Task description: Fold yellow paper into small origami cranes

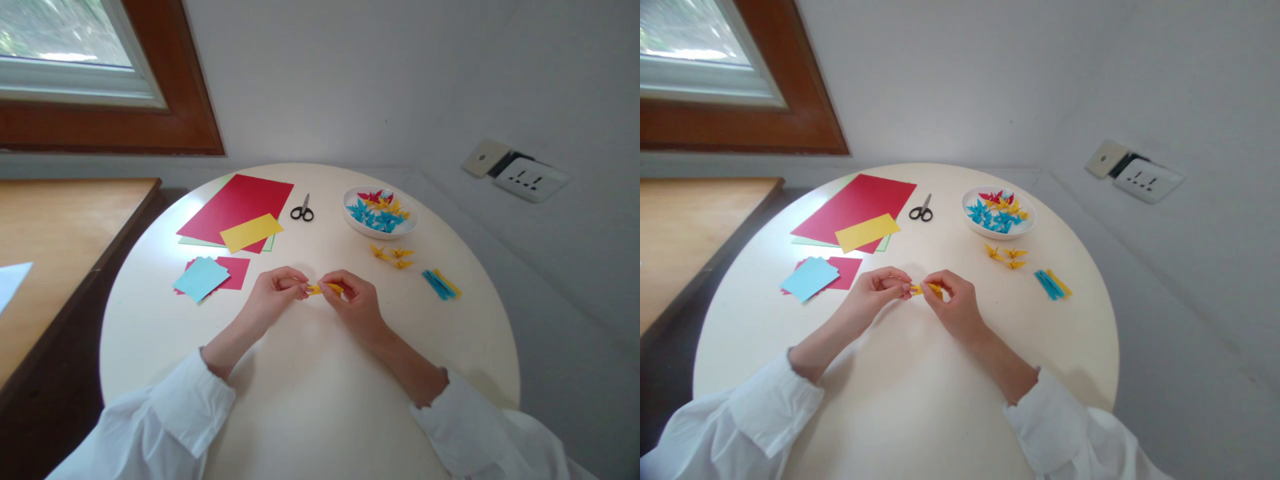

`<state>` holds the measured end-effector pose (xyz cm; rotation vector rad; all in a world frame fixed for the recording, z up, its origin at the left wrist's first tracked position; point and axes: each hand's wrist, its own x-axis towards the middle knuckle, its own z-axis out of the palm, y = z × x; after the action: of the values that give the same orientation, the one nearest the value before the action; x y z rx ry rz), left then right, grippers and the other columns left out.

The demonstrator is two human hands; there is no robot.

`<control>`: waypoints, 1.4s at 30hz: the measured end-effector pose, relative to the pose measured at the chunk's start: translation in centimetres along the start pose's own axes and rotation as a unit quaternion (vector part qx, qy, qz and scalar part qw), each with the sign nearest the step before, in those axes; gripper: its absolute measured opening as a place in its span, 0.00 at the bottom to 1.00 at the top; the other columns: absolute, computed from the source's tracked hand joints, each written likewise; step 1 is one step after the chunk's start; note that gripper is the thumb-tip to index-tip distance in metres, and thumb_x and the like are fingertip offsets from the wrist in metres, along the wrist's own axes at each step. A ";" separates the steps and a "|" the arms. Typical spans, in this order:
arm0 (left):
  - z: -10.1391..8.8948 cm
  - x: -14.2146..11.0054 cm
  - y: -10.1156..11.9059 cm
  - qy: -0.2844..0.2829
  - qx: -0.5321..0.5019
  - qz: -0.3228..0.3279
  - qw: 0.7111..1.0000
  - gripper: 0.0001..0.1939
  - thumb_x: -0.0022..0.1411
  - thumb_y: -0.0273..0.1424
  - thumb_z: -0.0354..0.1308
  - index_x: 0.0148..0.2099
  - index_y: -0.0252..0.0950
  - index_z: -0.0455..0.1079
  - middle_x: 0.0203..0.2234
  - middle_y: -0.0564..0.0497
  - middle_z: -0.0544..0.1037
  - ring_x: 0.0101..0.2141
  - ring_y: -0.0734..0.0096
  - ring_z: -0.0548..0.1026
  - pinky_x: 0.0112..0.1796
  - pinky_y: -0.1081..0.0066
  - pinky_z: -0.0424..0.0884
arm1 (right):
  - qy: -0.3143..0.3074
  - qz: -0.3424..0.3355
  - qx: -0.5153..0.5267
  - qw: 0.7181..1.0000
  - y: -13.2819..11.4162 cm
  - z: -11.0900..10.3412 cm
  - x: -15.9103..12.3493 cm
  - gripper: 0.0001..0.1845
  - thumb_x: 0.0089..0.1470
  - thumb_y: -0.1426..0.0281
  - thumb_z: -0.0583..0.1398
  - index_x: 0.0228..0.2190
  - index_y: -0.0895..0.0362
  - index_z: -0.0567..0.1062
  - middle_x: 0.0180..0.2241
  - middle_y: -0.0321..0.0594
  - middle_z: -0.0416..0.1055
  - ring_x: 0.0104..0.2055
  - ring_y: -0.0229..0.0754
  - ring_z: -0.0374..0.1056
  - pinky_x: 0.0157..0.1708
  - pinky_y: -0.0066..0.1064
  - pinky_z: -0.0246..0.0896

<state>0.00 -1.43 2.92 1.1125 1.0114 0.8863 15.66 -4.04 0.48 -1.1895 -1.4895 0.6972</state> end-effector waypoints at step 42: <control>0.2 -0.1 -0.1 0.011 0.065 0.051 0.997 0.08 0.45 0.32 0.63 0.26 0.33 0.69 0.15 0.56 0.70 0.18 0.79 0.65 0.20 0.77 0.58 | -0.006 -0.012 0.011 1.000 -0.1 0.3 -0.1 0.02 0.47 0.71 0.59 0.25 0.56 0.71 0.25 0.38 0.70 0.28 0.38 0.67 0.29 0.30 0.63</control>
<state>0.12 -1.61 2.87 1.2754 1.0489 0.9270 15.33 -4.16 0.46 -1.1505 -1.5008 0.7028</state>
